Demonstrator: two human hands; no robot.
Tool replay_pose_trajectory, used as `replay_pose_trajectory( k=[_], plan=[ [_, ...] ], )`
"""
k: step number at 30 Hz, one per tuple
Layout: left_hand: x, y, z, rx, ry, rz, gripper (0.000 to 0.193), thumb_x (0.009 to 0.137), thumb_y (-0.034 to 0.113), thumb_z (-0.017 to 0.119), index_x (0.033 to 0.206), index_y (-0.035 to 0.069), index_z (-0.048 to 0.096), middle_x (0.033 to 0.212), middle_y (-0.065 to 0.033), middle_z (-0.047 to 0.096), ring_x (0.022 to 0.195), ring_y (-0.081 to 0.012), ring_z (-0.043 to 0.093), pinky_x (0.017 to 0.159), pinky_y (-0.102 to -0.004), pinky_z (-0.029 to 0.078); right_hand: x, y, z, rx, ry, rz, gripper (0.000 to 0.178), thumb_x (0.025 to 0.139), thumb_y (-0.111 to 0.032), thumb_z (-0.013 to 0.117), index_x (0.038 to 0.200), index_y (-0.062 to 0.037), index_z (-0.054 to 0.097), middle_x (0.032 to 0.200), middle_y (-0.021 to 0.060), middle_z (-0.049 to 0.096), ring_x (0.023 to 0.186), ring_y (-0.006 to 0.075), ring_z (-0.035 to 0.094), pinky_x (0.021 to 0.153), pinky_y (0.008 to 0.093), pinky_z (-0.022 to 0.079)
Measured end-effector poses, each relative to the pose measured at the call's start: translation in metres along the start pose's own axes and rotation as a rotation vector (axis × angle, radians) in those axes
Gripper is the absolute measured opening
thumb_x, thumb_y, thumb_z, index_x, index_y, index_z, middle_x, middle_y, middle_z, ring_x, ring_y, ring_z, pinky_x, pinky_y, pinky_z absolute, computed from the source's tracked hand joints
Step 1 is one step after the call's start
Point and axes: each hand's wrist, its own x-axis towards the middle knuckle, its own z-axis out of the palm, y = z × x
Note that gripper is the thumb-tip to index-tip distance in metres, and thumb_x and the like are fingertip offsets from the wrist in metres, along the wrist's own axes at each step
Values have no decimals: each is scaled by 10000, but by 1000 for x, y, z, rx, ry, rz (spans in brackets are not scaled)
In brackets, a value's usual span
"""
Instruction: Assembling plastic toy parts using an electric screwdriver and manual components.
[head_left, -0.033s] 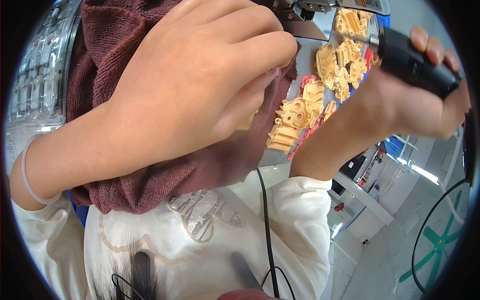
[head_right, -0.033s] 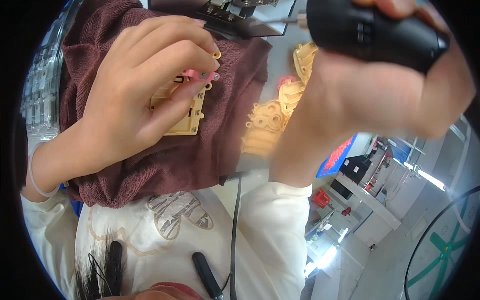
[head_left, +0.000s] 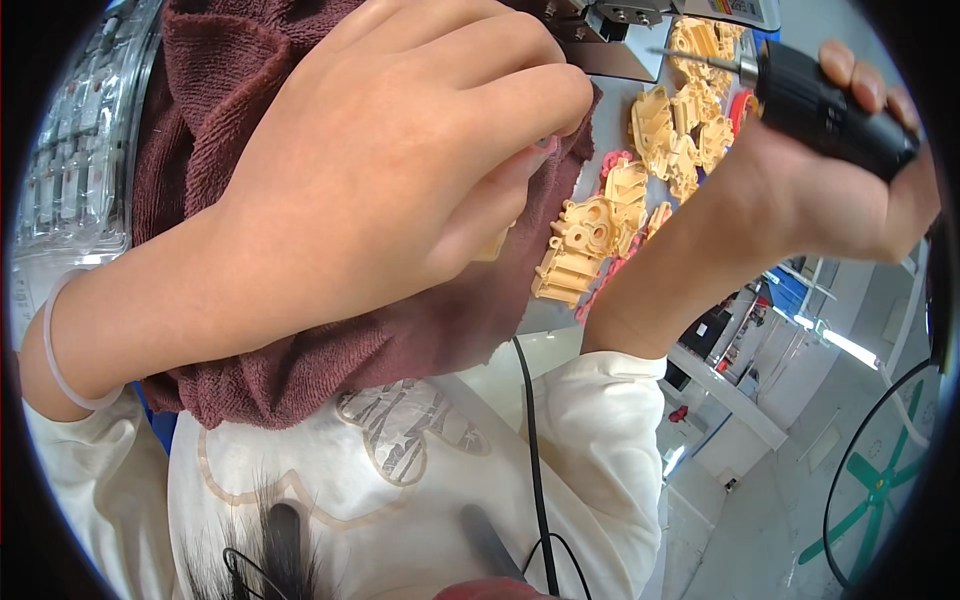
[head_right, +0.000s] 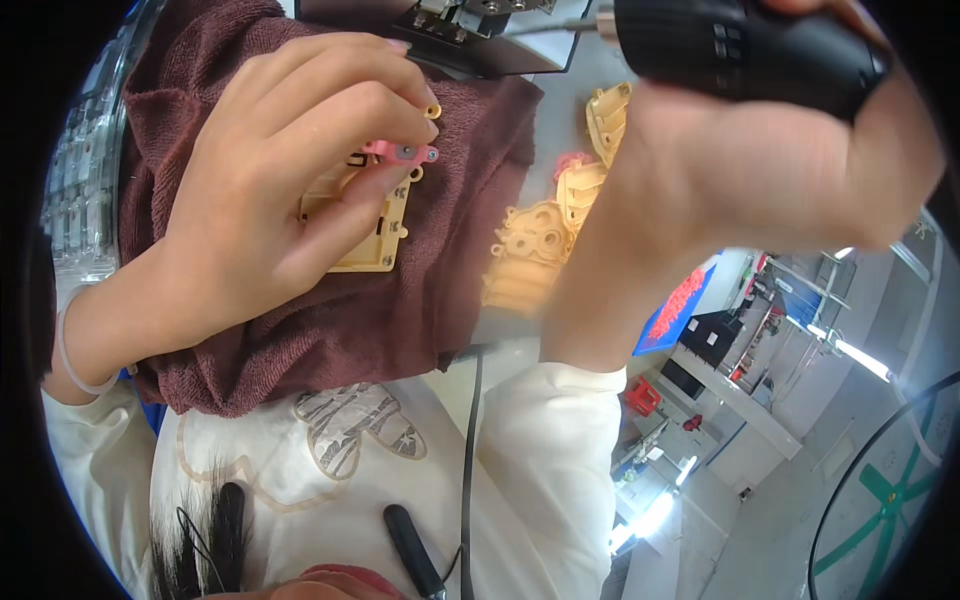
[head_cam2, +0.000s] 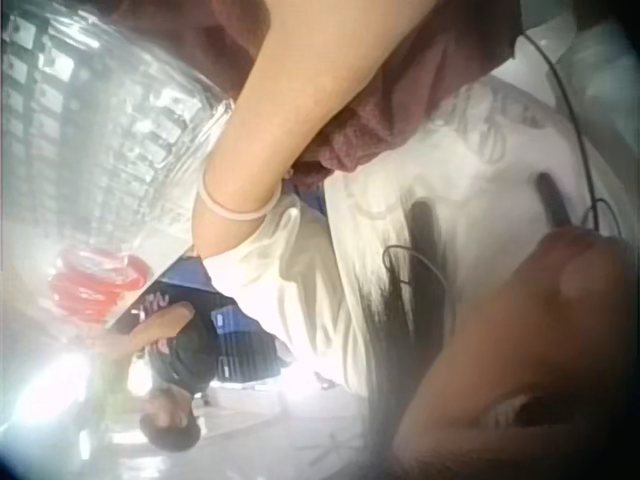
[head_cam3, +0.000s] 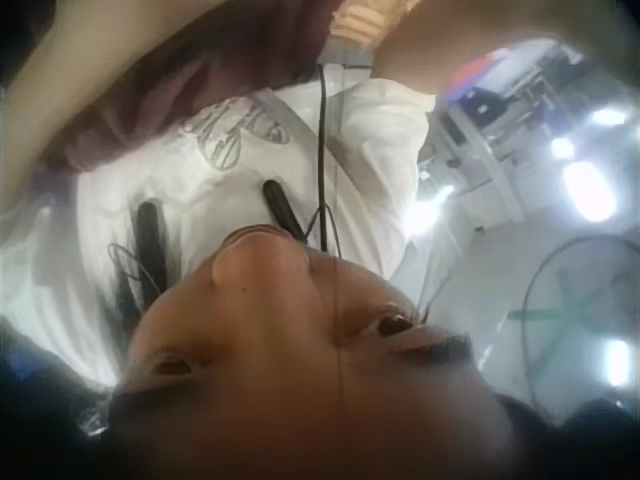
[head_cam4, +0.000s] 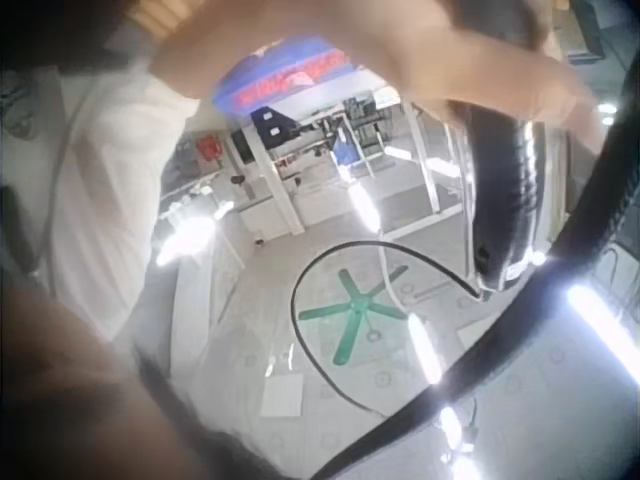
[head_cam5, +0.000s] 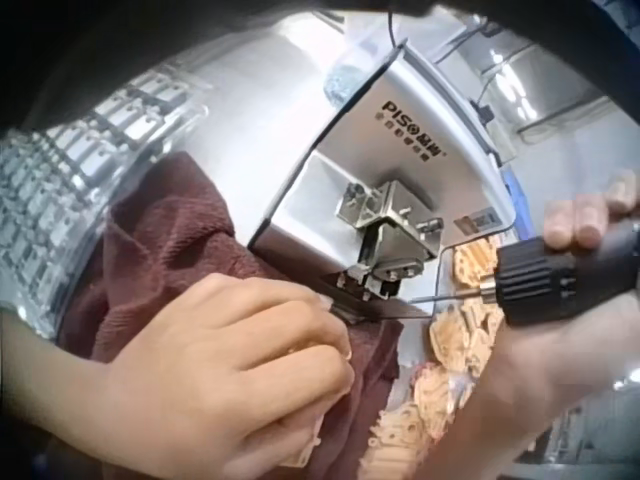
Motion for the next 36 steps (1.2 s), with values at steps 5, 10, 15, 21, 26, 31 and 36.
replay_pose_trajectory(
  k=[5, 10, 15, 21, 26, 31, 36],
  plan=[
    [1, -5, 0, -3, 0, -9, 256, 695, 1, 694, 926, 79, 614, 1066, -48, 625, 1032, -269, 589, 813, -361, 432, 5, 27, 27, -1, 25, -28, 172, 824, -189, 550, 858, -21, 545, 747, 99, 539, 593, 210, 519, 567, 368, 460],
    [-1, -10, 3, -2, 33, 14, 271, 676, -21, 698, 915, 80, 618, 1054, -45, 629, 1028, -268, 593, 802, -362, 433, 6, 39, 41, 1, 54, -46, 183, 817, -190, 546, 843, -9, 547, 731, 115, 538, 596, 222, 526, 576, 374, 474],
    [2, -8, -3, 71, -72, -70, 256, 680, -21, 697, 902, 82, 621, 1043, -41, 630, 1028, -260, 595, 798, -356, 435, 3, 43, 53, 25, 90, -67, 195, 810, -191, 541, 827, 2, 549, 716, 131, 538, 598, 233, 533, 585, 381, 488],
    [-3, -4, -3, 52, 16, -16, 242, 692, -6, 703, 900, 82, 615, 1041, -39, 632, 1028, -243, 597, 801, -346, 437, -9, 25, 69, 22, 138, -118, 209, 801, -192, 536, 809, 16, 552, 698, 150, 537, 601, 246, 541, 595, 388, 505],
    [-6, -2, -4, -23, 32, -23, 226, 720, 24, 704, 915, 84, 605, 1044, -37, 632, 1028, -234, 596, 809, -346, 437, -21, 17, 86, 36, 186, -180, 223, 794, -193, 532, 793, 28, 554, 683, 166, 536, 604, 258, 548, 604, 395, 518],
    [-5, 1, -6, -15, 1, -32, 227, 723, 33, 704, 922, 80, 605, 1041, -43, 630, 1023, -238, 595, 811, -348, 439, -24, 2, 96, 58, 239, -210, 236, 787, -194, 528, 778, 40, 556, 668, 182, 536, 606, 269, 555, 613, 401, 532],
    [-2, 7, -4, -22, -8, -85, 228, 727, 43, 704, 929, 75, 604, 1038, -49, 629, 1019, -242, 594, 813, -351, 440, -32, -6, 86, 59, 235, -234, 243, 788, -202, 531, 768, 38, 563, 661, 175, 528, 612, 260, 552, 613, 392, 525]
  ],
)
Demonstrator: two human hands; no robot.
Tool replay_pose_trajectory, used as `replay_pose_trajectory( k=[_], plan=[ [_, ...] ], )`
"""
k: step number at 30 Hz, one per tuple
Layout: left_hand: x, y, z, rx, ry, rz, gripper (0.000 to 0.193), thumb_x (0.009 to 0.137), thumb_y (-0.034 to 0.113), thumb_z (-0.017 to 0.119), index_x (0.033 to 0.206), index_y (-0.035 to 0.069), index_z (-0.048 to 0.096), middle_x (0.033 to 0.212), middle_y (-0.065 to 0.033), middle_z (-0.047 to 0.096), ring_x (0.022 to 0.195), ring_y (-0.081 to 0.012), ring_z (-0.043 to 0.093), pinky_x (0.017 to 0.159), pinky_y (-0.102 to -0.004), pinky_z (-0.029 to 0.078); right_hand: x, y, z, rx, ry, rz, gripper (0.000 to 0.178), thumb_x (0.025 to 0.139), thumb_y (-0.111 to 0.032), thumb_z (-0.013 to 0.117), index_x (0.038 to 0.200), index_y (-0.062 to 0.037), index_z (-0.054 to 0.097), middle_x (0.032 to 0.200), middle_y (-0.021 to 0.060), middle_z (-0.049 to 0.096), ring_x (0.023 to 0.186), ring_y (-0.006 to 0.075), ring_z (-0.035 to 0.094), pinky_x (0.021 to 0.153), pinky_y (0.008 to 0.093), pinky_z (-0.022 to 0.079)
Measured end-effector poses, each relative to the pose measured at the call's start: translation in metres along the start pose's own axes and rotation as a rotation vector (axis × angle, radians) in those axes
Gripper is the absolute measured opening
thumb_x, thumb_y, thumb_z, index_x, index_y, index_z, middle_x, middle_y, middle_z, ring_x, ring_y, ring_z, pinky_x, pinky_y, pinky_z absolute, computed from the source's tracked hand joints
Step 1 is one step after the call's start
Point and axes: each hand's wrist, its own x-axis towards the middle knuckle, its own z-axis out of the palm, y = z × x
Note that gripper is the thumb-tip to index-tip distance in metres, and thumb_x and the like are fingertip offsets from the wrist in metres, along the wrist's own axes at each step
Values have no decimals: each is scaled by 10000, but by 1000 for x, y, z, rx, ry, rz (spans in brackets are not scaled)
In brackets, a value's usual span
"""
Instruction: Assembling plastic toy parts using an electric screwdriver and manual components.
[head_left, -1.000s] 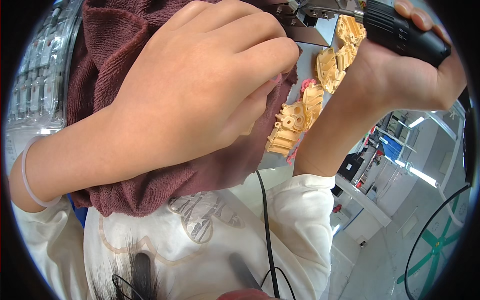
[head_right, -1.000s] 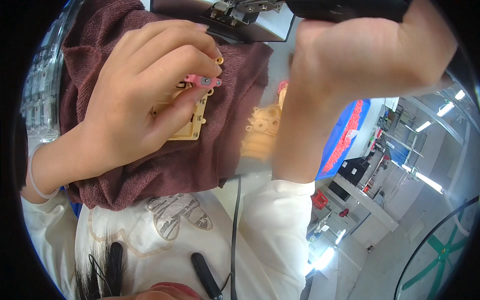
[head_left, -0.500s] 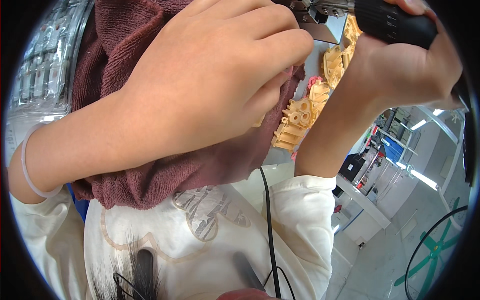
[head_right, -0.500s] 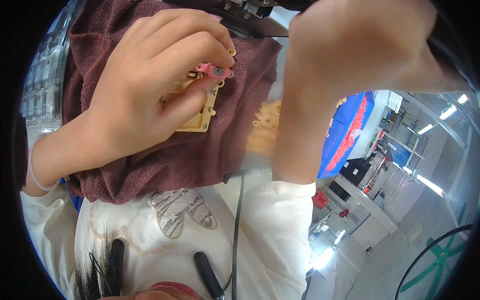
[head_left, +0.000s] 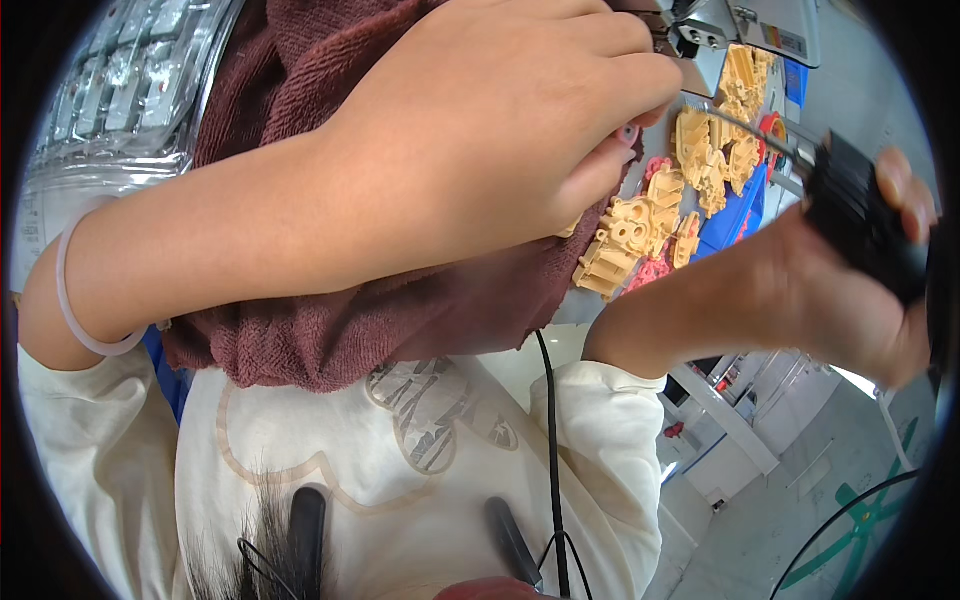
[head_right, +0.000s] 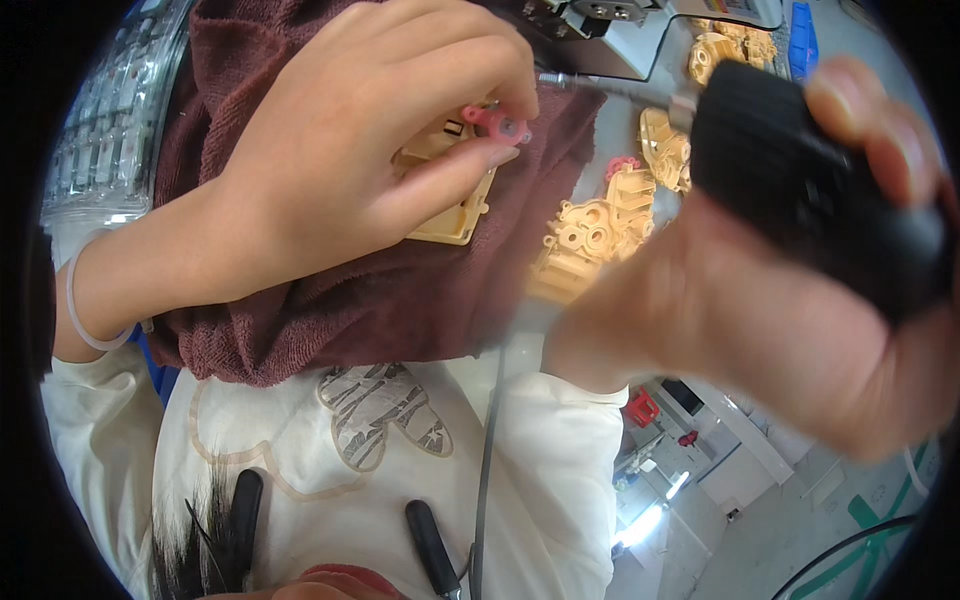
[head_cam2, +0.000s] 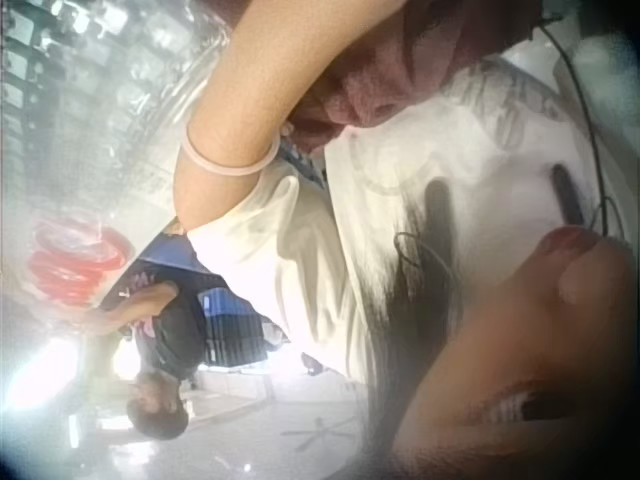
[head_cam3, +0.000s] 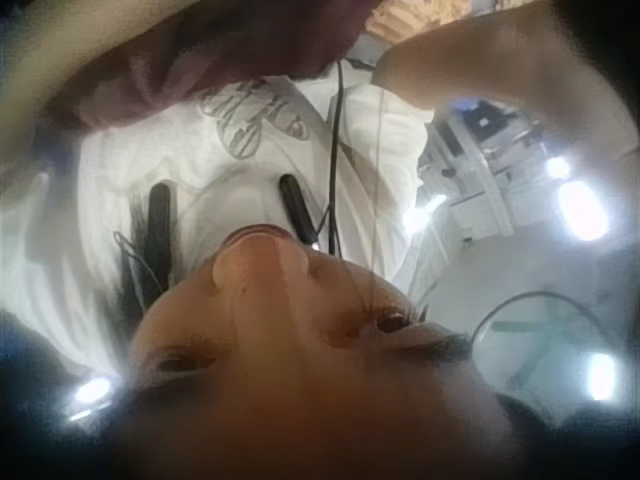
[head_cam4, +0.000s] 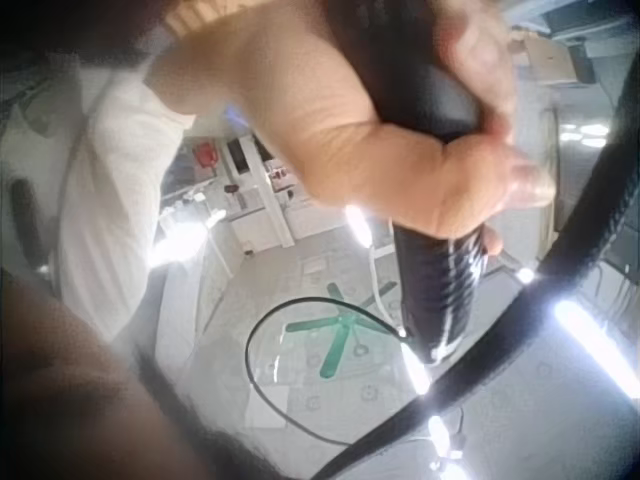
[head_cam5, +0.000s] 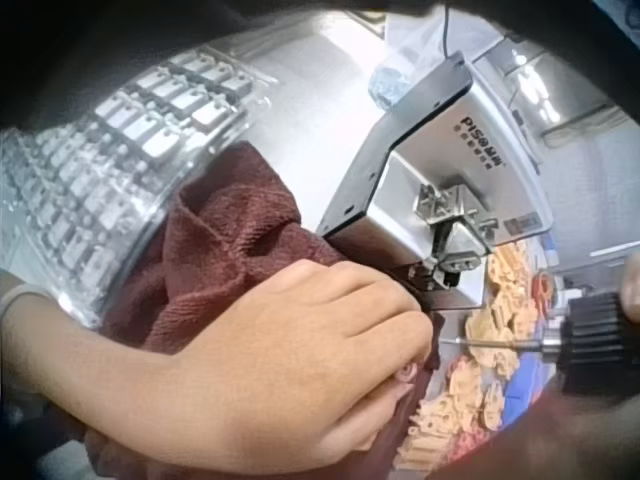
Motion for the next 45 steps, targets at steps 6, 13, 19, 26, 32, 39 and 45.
replay_pose_trajectory(
  k=[6, 13, 19, 26, 32, 39, 45],
  plan=[
    [-2, -4, 0, -25, -22, -17, 230, 731, 54, 704, 938, 71, 604, 1035, -56, 627, 1014, -246, 594, 815, -355, 443, -17, -17, 4, -79, -37, -200, 237, 814, -238, 555, 765, -9, 594, 673, 92, 493, 632, 178, 516, 588, 331, 446],
    [-7, -10, -3, -34, -39, -31, 235, 736, 67, 704, 949, 65, 604, 1030, -65, 626, 1007, -251, 593, 818, -358, 445, 3, -24, -14, -181, -54, 67, 196, 807, -224, 575, 766, -32, 577, 670, 88, 507, 613, 184, 530, 578, 358, 451],
    [-8, -10, -2, -48, -52, -38, 240, 740, 78, 704, 957, 60, 604, 1027, -72, 624, 1002, -255, 592, 821, -362, 447, -24, 3, 24, 39, 6, -89, 199, 804, -231, 556, 771, -36, 574, 654, 92, 505, 599, 191, 534, 573, 368, 453],
    [-14, -17, -3, -47, -60, -59, 247, 745, 91, 704, 968, 54, 604, 1023, -80, 622, 996, -260, 591, 824, -366, 449, -23, 5, 29, 76, -9, -85, 205, 790, -243, 546, 764, -42, 582, 643, 83, 493, 596, 186, 517, 578, 358, 437],
    [-22, -16, -6, -65, -69, -68, 254, 749, 102, 704, 977, 49, 604, 1019, -87, 621, 991, -265, 590, 827, -369, 451, -25, 6, 29, 88, -19, -82, 213, 778, -253, 538, 758, -48, 589, 633, 76, 483, 593, 182, 501, 582, 349, 423],
    [-18, -14, -6, -69, -90, -91, 264, 753, 115, 704, 987, 44, 604, 1015, -96, 619, 984, -270, 589, 830, -373, 454, -33, 6, 24, 121, -21, -71, 223, 765, -264, 527, 751, -54, 598, 621, 67, 471, 589, 177, 484, 586, 340, 407],
    [-18, -12, -6, -86, -94, -83, 273, 758, 126, 704, 996, 39, 604, 1011, -103, 617, 979, -274, 588, 832, -376, 456, -34, 4, 21, 125, -32, -84, 232, 753, -274, 519, 746, -59, 605, 611, 60, 461, 587, 173, 468, 590, 331, 393]
  ],
)
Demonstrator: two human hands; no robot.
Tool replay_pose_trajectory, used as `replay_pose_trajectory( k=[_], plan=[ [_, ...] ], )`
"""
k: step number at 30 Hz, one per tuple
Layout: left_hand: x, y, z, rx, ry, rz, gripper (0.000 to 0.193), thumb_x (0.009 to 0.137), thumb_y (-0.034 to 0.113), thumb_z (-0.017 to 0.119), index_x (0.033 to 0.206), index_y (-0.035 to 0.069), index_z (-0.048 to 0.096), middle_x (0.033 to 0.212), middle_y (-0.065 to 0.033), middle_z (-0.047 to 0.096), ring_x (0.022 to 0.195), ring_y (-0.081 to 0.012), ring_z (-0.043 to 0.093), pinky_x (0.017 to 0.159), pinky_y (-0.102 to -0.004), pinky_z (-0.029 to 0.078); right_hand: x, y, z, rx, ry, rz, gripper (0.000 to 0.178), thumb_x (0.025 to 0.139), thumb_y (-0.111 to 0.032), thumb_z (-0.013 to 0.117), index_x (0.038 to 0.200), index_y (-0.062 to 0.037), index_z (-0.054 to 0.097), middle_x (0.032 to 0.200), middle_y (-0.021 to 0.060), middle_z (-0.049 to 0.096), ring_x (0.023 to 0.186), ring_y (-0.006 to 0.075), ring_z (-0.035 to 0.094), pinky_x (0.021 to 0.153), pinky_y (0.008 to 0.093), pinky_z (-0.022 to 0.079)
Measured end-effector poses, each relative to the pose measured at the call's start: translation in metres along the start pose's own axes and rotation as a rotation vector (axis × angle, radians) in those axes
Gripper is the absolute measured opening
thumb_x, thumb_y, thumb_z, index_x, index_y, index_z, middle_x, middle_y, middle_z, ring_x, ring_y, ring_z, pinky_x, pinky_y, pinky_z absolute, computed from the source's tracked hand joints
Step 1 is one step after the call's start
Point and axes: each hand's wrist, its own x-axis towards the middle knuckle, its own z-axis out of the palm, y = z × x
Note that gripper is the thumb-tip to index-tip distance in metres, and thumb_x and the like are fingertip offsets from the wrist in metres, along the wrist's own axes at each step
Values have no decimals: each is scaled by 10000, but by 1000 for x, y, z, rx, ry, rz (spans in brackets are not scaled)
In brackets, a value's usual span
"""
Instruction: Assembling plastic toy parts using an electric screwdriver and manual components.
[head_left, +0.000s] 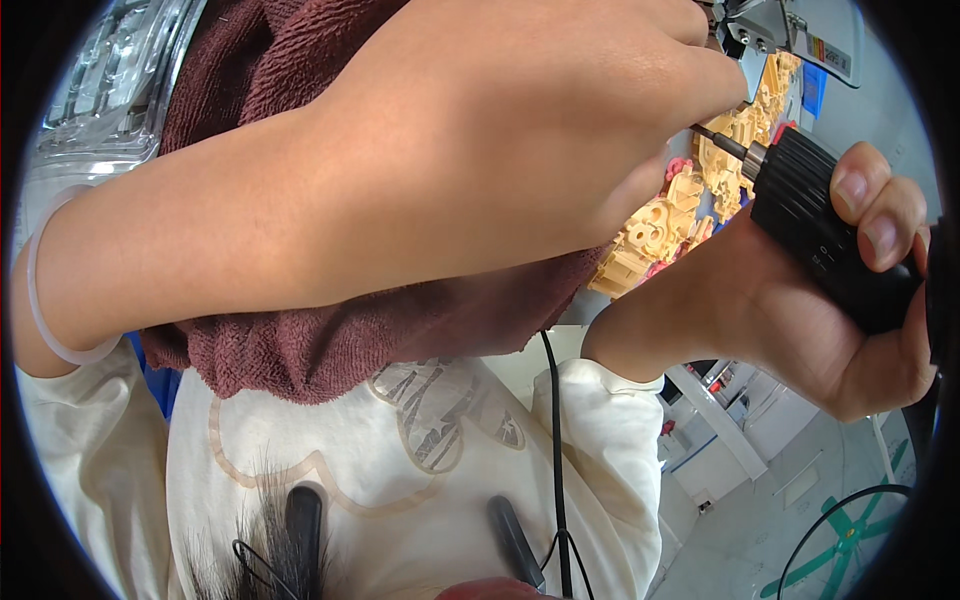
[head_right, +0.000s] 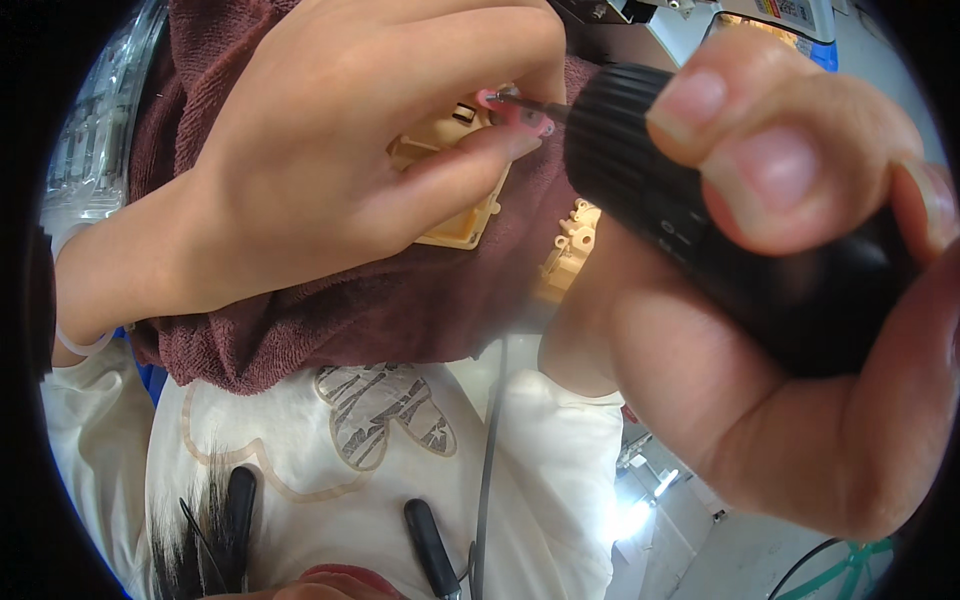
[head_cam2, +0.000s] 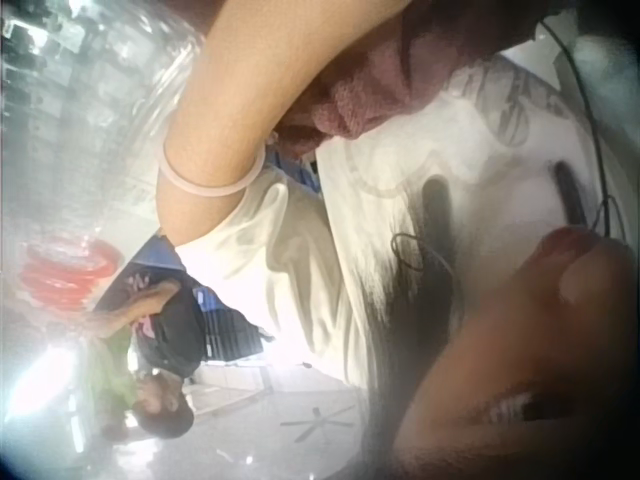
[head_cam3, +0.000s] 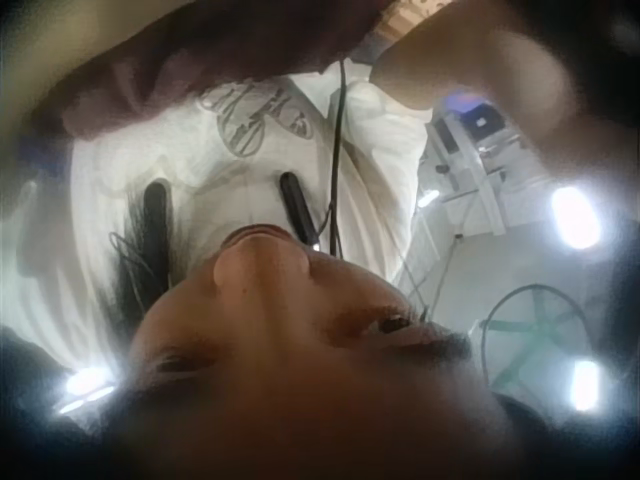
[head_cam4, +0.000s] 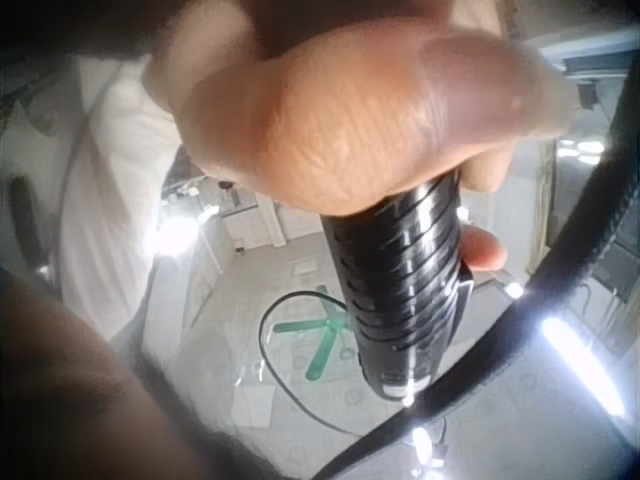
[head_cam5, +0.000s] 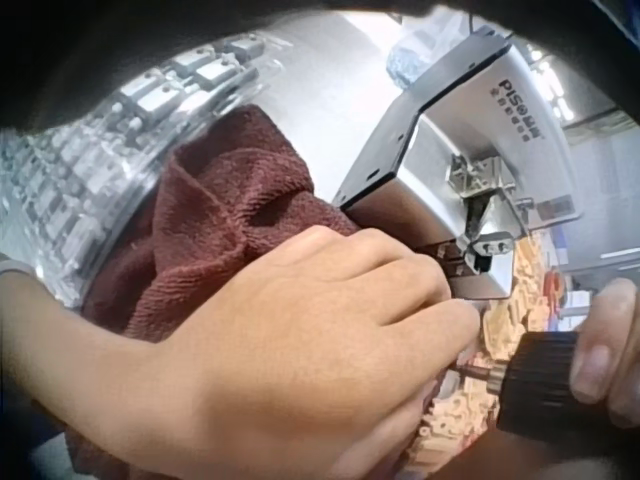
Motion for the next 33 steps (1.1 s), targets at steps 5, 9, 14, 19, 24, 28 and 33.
replay_pose_trajectory(
  k=[5, 9, 14, 19, 24, 28, 33],
  plan=[
    [-2, -2, 0, -9, -16, -8, 281, 761, 136, 704, 1003, 35, 604, 1008, -109, 616, 974, -278, 588, 834, -379, 458, 4, -11, -12, -96, -38, 120, 220, 746, -272, 528, 745, -67, 609, 608, 64, 461, 592, 173, 467, 592, 322, 397],
    [-5, -4, 0, -12, -23, -10, 288, 764, 143, 704, 1009, 32, 604, 1006, -114, 615, 971, -280, 587, 836, -381, 459, 8, -20, -22, -190, -81, 231, 208, 739, -269, 538, 745, -75, 614, 605, 68, 461, 597, 173, 465, 595, 313, 401],
    [-5, -4, 2, -26, -21, -6, 296, 767, 153, 704, 1016, 27, 603, 1003, -119, 613, 966, -284, 586, 838, -384, 461, 11, -21, -31, -241, -71, 248, 193, 745, -260, 555, 748, -71, 588, 605, 72, 469, 588, 176, 483, 592, 315, 419],
    [0, -2, 5, -31, -21, -7, 306, 771, 162, 704, 1024, 23, 603, 1000, -125, 612, 962, -288, 586, 840, -387, 462, 16, -23, -39, -293, -53, 271, 185, 753, -249, 576, 753, -65, 555, 604, 77, 479, 577, 181, 505, 588, 318, 442],
    [3, 0, 8, -33, -15, -6, 315, 774, 171, 704, 1031, 19, 603, 997, -131, 611, 958, -291, 585, 842, -389, 464, 23, -23, -50, -329, -33, 270, 187, 758, -234, 588, 758, -53, 539, 603, 86, 488, 567, 187, 521, 584, 322, 460],
    [7, 6, 6, -48, -29, 10, 323, 777, 179, 704, 1037, 16, 603, 995, -136, 610, 954, -294, 585, 844, -392, 465, 3, -16, -26, -376, 44, 233, 183, 758, -202, 582, 769, -22, 551, 600, 109, 504, 550, 204, 530, 578, 333, 479],
    [15, 8, 11, -45, -36, 16, 333, 780, 188, 704, 1045, 12, 603, 992, -142, 608, 949, -298, 584, 846, -394, 467, -3, -4, -21, -408, 130, 186, 182, 759, -162, 574, 783, 18, 566, 596, 137, 523, 529, 224, 541, 570, 346, 502]
  ],
)
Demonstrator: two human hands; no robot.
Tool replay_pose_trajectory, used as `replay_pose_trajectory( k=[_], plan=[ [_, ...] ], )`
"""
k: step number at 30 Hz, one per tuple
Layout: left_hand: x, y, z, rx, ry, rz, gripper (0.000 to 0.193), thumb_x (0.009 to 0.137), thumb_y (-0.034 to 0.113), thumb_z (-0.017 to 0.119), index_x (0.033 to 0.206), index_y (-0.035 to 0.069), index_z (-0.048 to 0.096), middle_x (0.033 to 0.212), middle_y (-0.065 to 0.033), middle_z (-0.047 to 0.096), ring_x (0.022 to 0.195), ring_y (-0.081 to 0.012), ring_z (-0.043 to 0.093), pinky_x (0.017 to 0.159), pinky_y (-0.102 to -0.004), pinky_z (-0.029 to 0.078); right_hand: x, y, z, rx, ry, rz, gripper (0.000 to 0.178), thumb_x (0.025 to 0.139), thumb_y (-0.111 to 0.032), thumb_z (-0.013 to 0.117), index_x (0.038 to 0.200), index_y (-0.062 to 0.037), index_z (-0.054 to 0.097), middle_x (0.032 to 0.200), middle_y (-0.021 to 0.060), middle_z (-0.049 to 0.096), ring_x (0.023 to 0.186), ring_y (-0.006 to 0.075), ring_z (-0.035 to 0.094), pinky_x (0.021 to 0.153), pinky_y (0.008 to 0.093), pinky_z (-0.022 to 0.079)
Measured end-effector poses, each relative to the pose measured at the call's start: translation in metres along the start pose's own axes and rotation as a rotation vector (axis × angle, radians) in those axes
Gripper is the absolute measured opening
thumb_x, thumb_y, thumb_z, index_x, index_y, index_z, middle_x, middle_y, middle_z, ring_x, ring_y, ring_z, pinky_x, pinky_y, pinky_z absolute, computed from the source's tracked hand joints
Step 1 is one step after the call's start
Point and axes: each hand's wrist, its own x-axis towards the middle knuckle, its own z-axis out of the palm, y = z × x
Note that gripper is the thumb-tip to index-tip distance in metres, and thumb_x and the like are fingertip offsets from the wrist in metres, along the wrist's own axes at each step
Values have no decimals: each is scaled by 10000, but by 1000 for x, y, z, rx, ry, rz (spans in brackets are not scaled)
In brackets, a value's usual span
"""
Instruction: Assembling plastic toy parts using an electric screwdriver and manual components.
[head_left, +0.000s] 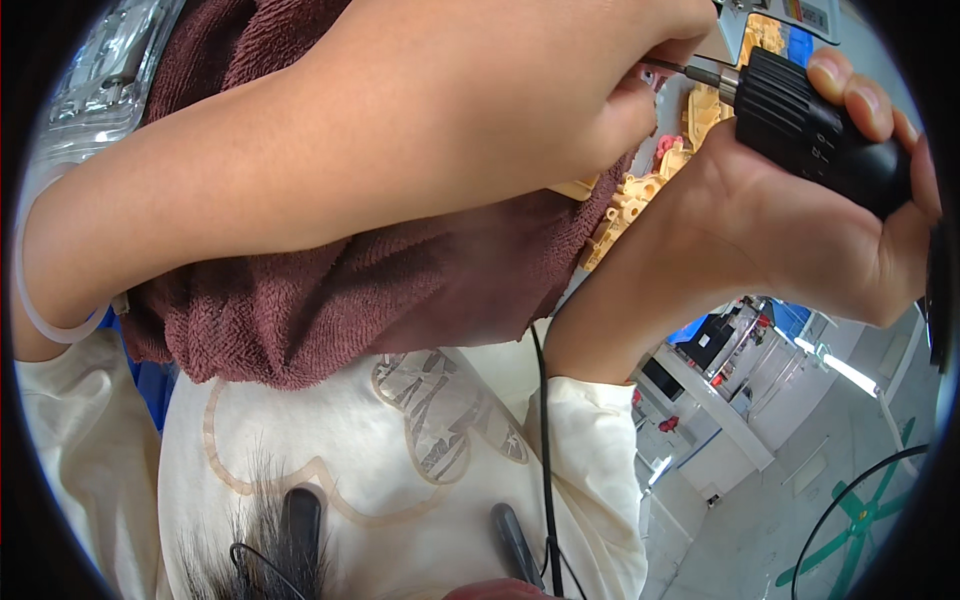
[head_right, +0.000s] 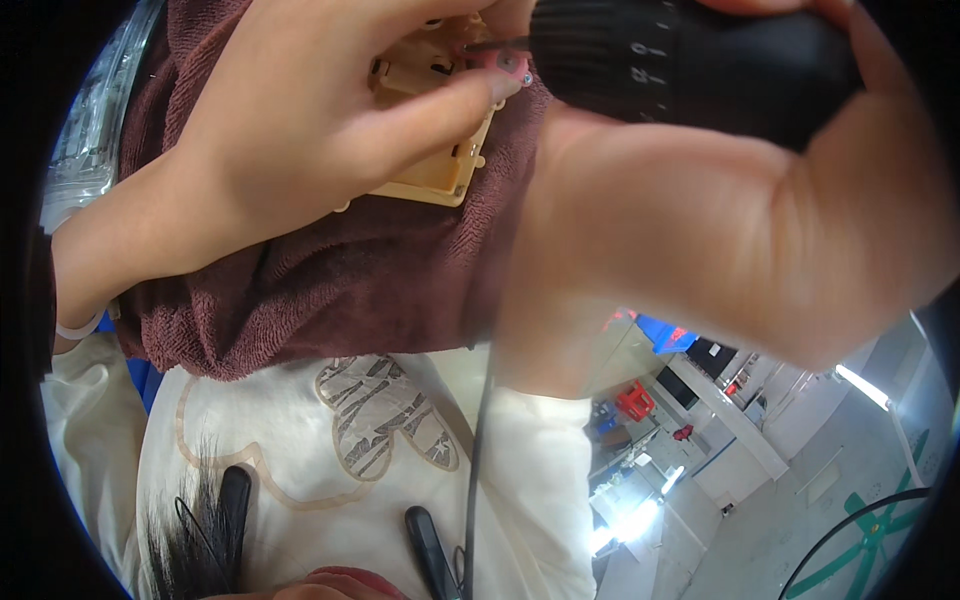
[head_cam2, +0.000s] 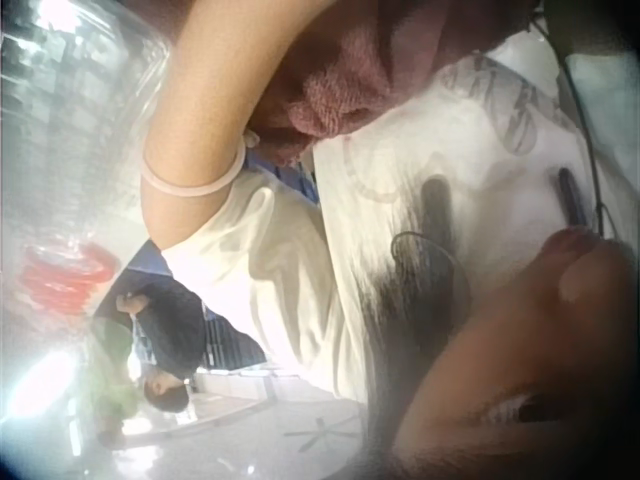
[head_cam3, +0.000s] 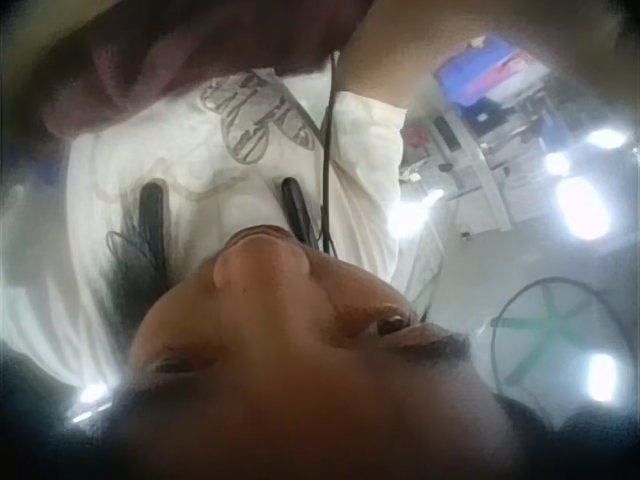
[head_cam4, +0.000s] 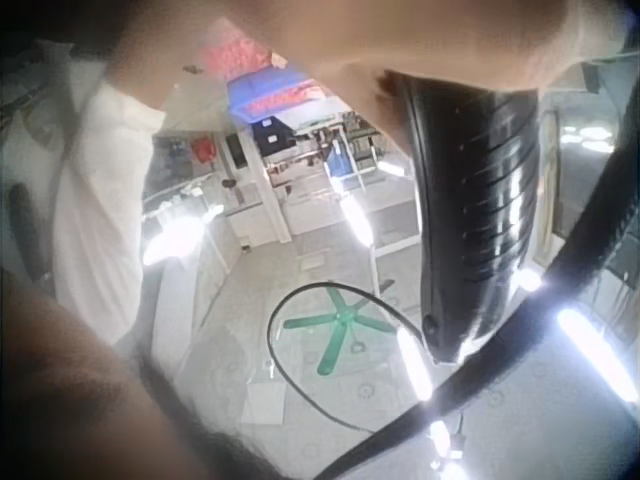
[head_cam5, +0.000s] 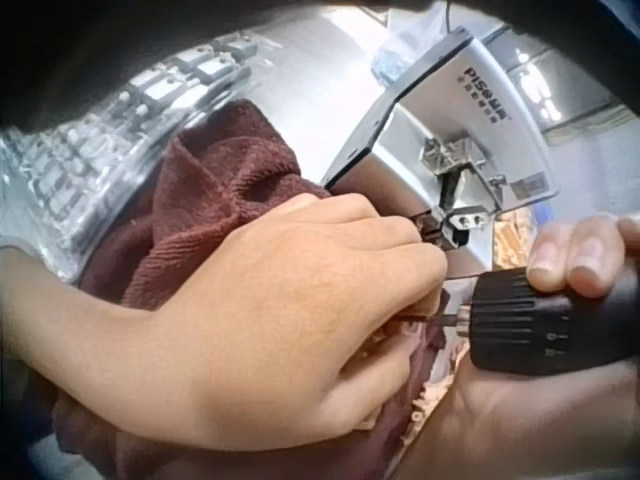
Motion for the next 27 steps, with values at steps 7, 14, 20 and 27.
replay_pose_trajectory(
  k=[7, 14, 20, 27],
  plan=[
    [-1, 3, 3, -54, 142, 64, 186, 800, 169, 638, 905, 21, 598, 871, -120, 611, 845, -278, 578, 774, -379, 455, 0, -7, 26, -18, 135, -130, 186, 759, -106, 564, 802, 74, 587, 591, 177, 549, 500, 252, 556, 560, 365, 535],
    [3, 4, 3, -66, 102, 85, 196, 806, 188, 651, 905, 28, 597, 882, -114, 614, 858, -271, 581, 760, -372, 441, 4, -12, 20, -33, -145, -278, 182, 798, -124, 594, 830, 55, 601, 602, 172, 566, 531, 256, 577, 601, 387, 539],
    [8, 13, 37, -11, 282, 115, 161, 805, 144, 688, 883, 73, 566, 877, -60, 589, 892, -265, 561, 766, -374, 409, 19, -24, -11, 556, -366, 83, 254, 878, -196, 628, 1059, -27, 571, 777, 104, 589, 624, 204, 564, 621, 347, 477],
    [2, 17, 38, -8, 301, 81, 150, 780, 121, 677, 866, 74, 563, 880, -58, 585, 894, -264, 562, 767, -369, 402, 2, -34, -13, 372, -258, 43, 106, 875, -156, 575, 964, -101, 558, 775, 46, 604, 566, 143, 536, 529, 313, 436]
  ],
)
